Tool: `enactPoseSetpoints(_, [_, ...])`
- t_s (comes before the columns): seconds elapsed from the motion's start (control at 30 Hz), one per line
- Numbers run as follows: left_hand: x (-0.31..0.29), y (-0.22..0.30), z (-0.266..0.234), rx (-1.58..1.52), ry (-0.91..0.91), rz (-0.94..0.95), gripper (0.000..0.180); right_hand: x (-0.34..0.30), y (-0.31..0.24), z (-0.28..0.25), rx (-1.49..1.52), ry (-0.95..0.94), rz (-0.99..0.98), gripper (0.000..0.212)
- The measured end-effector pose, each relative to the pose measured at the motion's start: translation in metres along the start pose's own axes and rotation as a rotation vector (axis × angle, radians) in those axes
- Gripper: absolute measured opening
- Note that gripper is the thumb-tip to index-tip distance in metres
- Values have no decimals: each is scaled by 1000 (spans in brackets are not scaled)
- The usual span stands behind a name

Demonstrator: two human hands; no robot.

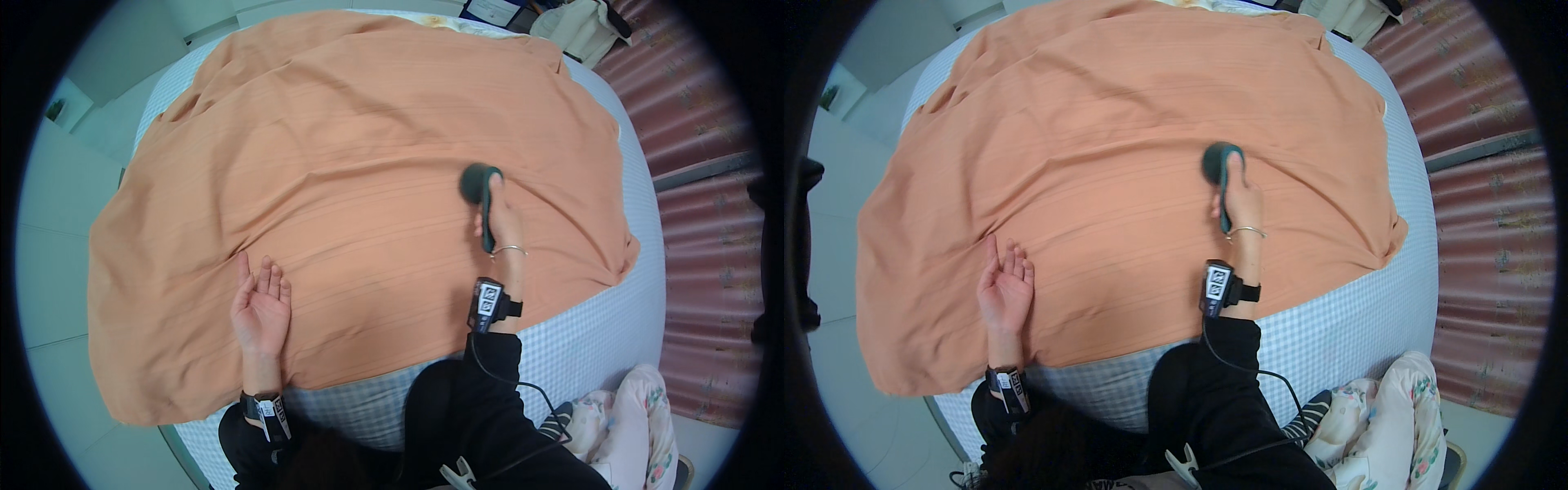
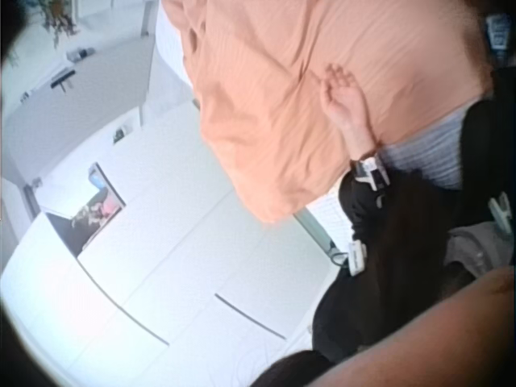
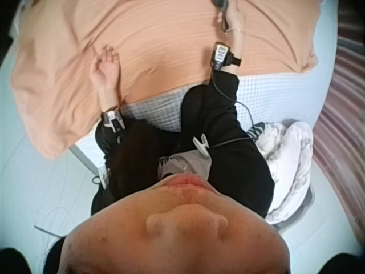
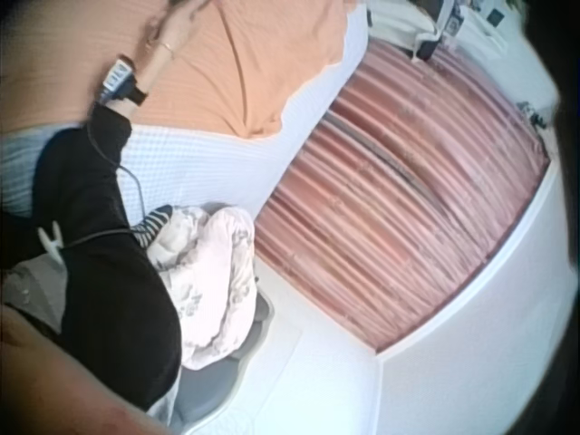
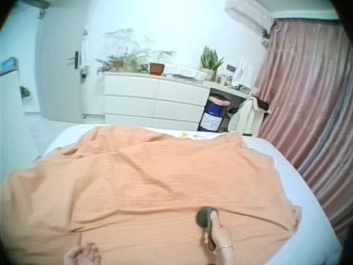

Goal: The person uses a handheld lint remover to clean a peach-colored sheet laid on a bed. They repeatedly move the device across the fabric while holding the sheet with the other hand, occasionally adjusting the sheet's position.

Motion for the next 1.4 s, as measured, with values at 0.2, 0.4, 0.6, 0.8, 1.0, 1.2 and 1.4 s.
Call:
enactPoseSetpoints(0.2, [0,0,-1,-11,48,-1,50,-49,-17,102,54,-374,-101,57])
enactPoseSetpoints(0.4, [-1,-1,-1,-33,18,-13,45,-101,-12,167,-27,-575,-164,58])
enactPoseSetpoints(0.6, [0,-1,-1,-27,31,-6,45,-138,-6,195,-109,-748,-251,58])
enactPoseSetpoints(0.8, [-1,-1,1,-37,20,-16,45,-84,-6,160,-81,-508,-94,59])
enactPoseSetpoints(1.0, [-1,-2,0,-31,37,-26,46,-20,-12,67,-27,-189,-59,63])
enactPoseSetpoints(1.2, [0,-1,-1,-28,34,-10,46,-29,-15,57,-53,-168,-73,64])
enactPoseSetpoints(1.4, [2,-3,-5,-43,87,-20,46,-102,-5,146,-157,-660,-80,53])
Point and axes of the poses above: each hand's wrist, its own x-axis towards the middle knuckle, its own z-axis out of the palm, y = z × x, the point moved 6 cm from there along x, towards the middle knuckle
